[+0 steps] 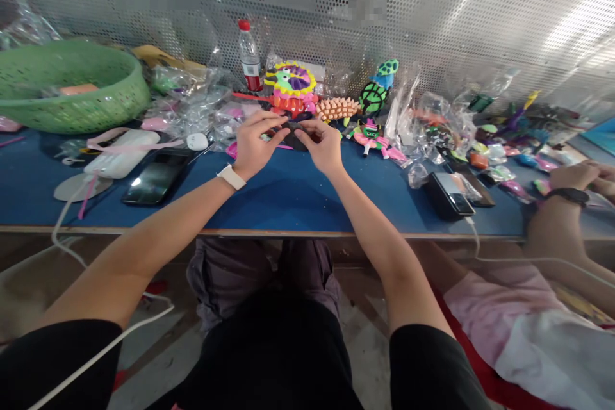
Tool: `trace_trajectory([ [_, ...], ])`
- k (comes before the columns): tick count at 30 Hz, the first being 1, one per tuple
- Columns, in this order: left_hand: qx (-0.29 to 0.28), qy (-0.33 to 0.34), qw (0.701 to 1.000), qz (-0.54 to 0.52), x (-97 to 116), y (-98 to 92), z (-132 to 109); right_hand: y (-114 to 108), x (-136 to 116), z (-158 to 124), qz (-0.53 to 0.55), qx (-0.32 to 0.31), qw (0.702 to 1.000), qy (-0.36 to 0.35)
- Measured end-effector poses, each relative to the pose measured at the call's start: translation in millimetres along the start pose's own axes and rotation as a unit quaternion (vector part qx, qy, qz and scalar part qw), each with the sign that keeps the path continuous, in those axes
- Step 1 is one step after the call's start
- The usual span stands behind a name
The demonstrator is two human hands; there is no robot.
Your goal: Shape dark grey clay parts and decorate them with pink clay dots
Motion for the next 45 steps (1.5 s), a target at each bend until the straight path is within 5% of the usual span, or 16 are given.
trace_trajectory([
  [10,-0.038,-0.080,0.996,-0.029,4.3,-0.7,0.7,-2.6,-3.9,1.3,-0.027,0.004,1.000,-0.004],
  [26,-0.027,-0.089,0.995,-0.033,1.5,0.9,2.4,-1.0,-13.4,3.0,-0.031,-0.077,0.997,-0.008],
  [36,-0.062,0.034,0.997,0.031,5.2,-5.8,3.0,0.7,-11.0,1.6,-0.015,-0.052,0.999,0.003],
  [45,-0.074,0.003,0.997,0.015,0.9,-0.2,2.8,-5.4,-17.7,0.2,-0.083,-0.075,0.994,-0.015],
])
Point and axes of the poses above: each hand's wrist, its own z-axis towards the middle knuckle, its own y-axis out of the palm, x = y × z, the point moved 2 cm from there along z, towards the middle knuckle, and after that the axes turned 12 degrees about -y, right-handed, at the moved point
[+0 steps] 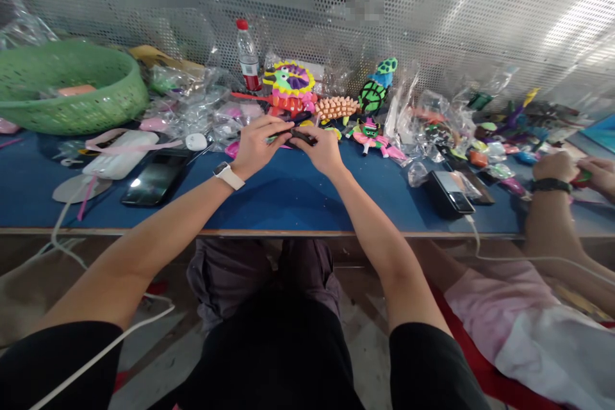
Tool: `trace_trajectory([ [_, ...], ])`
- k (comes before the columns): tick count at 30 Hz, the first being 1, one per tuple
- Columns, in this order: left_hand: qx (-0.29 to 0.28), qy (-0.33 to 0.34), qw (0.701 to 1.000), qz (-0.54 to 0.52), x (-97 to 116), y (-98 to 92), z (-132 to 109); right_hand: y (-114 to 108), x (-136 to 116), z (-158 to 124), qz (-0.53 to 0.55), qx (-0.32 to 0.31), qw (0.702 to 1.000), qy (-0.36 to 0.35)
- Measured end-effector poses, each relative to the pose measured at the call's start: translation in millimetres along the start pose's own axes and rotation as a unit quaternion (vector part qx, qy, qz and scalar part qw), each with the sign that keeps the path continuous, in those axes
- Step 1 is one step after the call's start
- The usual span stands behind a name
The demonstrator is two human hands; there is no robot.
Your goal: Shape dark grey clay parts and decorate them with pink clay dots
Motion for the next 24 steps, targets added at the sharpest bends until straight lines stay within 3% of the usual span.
trace_trajectory([
  [13,0.009,-0.094,0.993,-0.067,1.2,6.1,-1.7,-8.0,-1.7,0.2,-0.024,-0.029,0.999,-0.017],
  [20,0.005,0.011,1.000,0.000,-0.7,1.7,-2.4,-2.7,-4.9,-0.1,-0.010,-0.012,1.000,-0.001],
  [24,-0.013,-0.003,1.000,0.006,-3.7,3.8,-2.1,-3.6,-5.0,0.2,-0.011,-0.011,1.000,-0.001],
])
Point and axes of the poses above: each hand's wrist, its own z-axis towards the middle knuckle, its own y-axis out of the palm, x = y × z, the point moved 2 cm from there along z, towards the middle knuckle, and after that the axes turned 12 degrees about -y, right-handed, at the moved point
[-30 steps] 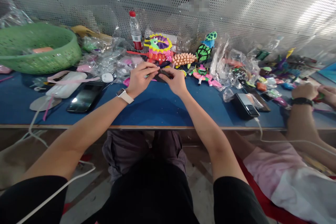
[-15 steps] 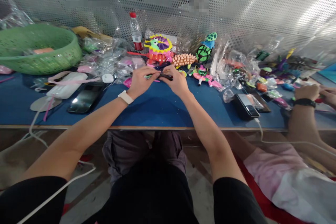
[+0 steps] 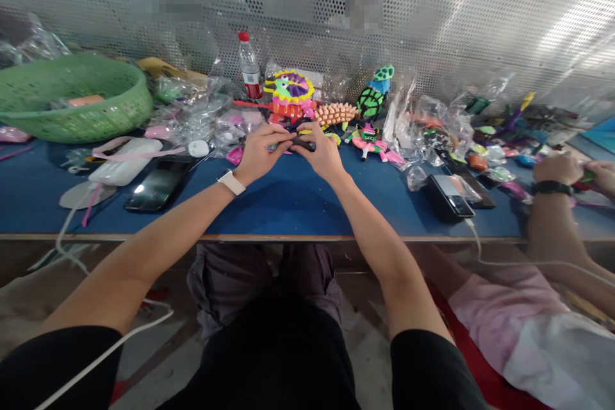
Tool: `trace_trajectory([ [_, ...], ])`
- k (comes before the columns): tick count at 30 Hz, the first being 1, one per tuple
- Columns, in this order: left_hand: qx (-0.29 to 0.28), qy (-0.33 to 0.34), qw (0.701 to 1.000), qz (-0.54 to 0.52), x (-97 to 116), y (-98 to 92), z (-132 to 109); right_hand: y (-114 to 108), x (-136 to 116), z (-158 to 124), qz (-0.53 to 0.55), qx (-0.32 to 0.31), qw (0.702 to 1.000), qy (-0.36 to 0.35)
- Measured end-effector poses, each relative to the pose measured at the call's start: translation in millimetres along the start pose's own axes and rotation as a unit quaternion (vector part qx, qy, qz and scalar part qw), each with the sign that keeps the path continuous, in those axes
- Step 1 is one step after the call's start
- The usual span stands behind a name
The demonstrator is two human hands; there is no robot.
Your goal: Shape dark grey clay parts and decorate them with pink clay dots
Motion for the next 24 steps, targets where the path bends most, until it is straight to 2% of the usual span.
trace_trajectory([
  [11,0.025,0.006,0.999,0.020,-2.8,-4.7,0.9,-0.3,10.8,0.2,0.038,0.050,0.998,0.010],
  [18,0.088,-0.013,0.996,0.020,-5.8,-10.2,2.1,4.8,24.9,2.7,0.143,0.070,0.987,0.019],
  [24,0.047,0.001,0.999,-0.004,-2.4,-4.1,-0.9,7.7,33.9,2.5,0.179,0.101,0.978,0.030],
])
Point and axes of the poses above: each hand's wrist, its own z-axis towards the middle knuckle, its own y-axis out of the palm, x = y × z, the point moved 2 cm from there along z, towards the middle knuckle, and after that the axes turned 12 degrees about -y, right-handed, at the moved point
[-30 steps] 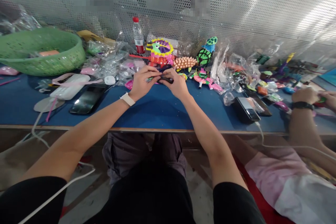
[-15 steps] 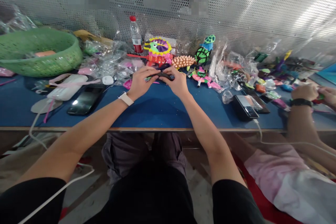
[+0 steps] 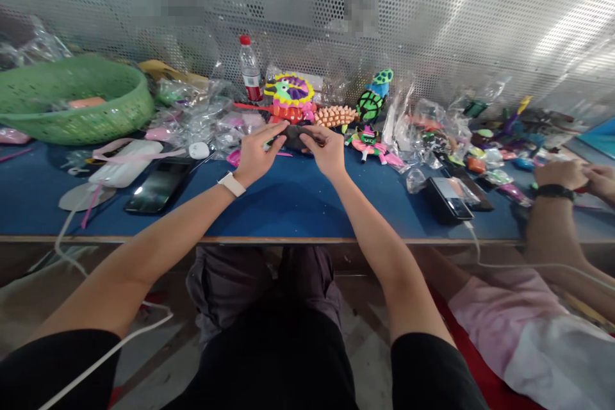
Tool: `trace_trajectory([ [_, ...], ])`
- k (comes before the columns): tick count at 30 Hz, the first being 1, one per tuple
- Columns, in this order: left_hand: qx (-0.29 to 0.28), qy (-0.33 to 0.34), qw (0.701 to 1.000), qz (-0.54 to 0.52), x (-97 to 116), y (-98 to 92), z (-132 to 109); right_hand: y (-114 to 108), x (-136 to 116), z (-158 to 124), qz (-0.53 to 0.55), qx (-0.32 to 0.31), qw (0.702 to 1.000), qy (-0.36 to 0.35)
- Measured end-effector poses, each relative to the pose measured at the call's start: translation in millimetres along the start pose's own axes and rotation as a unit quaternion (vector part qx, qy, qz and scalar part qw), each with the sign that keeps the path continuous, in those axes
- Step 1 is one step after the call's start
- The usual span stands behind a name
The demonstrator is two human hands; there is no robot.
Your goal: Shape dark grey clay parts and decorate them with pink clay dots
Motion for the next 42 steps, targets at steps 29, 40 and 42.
trace_trajectory([
  [29,0.000,-0.084,0.995,-0.045,5.8,-0.1,-2.5,9.3,-15.6,-4.0,-0.039,-0.029,0.999,-0.013],
  [40,-0.034,-0.102,0.988,-0.115,-2.4,11.3,-1.0,10.5,-12.5,-5.0,-0.024,-0.042,0.999,0.005],
  [42,-0.031,-0.098,0.987,-0.123,-1.1,11.4,-1.8,10.5,-13.4,-4.8,-0.031,-0.052,0.998,0.003],
])
Point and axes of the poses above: each hand's wrist, its own z-axis towards the middle knuckle, its own y-axis out of the palm, x = y × z, the point moved 2 cm from there along z, towards the middle knuckle, and after that the axes turned 12 degrees about -y, right-handed, at the moved point
